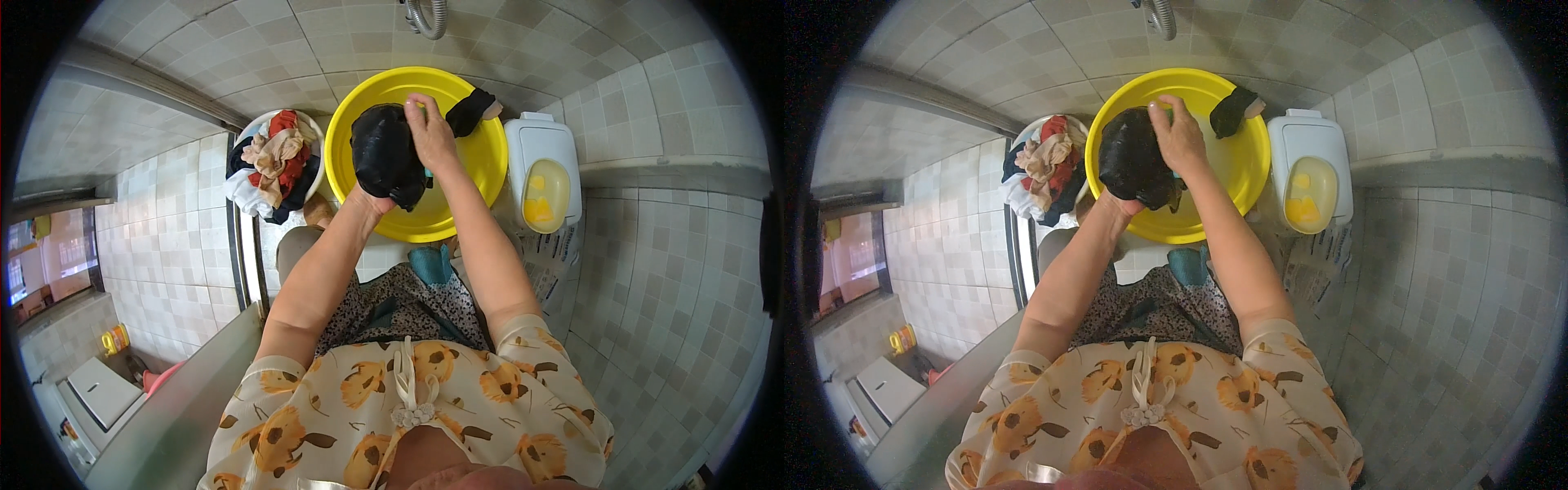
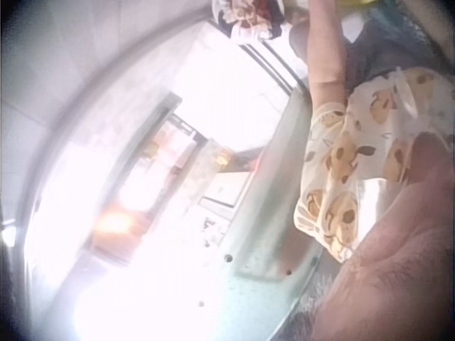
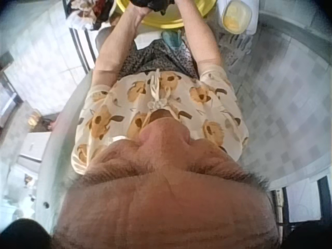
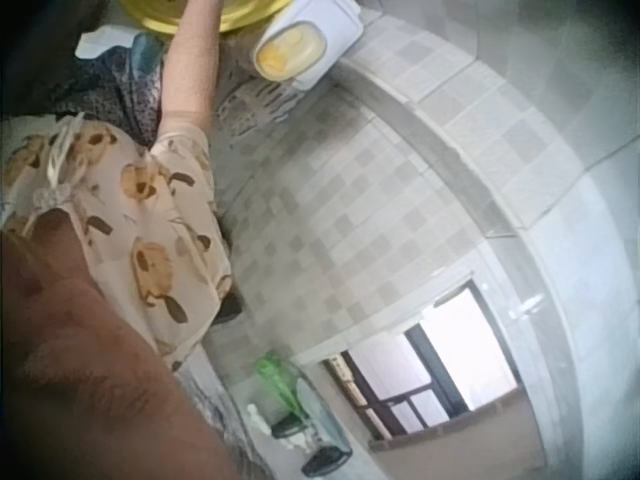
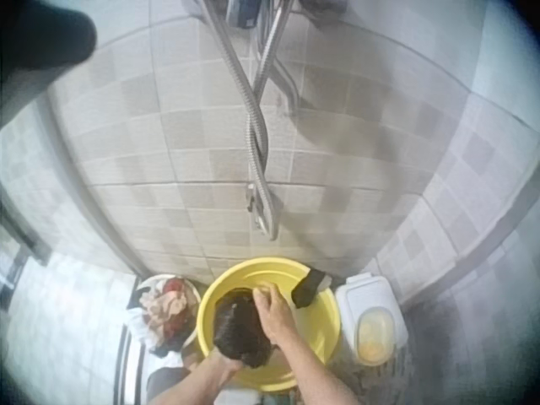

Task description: The person hand-washes several items of clothing in a yellow bucket filled with soapy water. They scrub a red garment, a beige garment, and then a black garment by hand, eventually using a scrub brush to clean the black item.

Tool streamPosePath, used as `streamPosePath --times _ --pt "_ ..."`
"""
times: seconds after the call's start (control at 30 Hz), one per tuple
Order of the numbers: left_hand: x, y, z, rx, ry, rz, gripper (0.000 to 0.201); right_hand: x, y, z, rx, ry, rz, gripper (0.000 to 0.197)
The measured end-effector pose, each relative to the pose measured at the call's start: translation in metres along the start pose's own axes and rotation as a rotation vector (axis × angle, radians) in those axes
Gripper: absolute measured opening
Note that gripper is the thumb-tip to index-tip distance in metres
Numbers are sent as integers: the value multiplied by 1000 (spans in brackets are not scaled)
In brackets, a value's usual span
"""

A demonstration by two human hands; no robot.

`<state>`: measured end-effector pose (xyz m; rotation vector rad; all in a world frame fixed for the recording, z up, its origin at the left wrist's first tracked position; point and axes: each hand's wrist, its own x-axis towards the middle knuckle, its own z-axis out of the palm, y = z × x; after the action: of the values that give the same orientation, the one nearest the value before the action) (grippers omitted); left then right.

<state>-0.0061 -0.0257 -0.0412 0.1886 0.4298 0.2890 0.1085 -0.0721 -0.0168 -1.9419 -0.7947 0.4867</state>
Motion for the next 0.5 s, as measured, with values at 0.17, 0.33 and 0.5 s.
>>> streamPosePath --times 0.17,0.33,0.5 --pt "-1 2 10 -133 -49 -62 33 11 32 -7 404 -127 203 58" --pt "6 25 -12 -352 -264 -30 39 -10 13 8 755 -205 245 57" --pt "7 36 -3 -390 -257 15 40 -12 -5 -10 1031 -356 410 48"
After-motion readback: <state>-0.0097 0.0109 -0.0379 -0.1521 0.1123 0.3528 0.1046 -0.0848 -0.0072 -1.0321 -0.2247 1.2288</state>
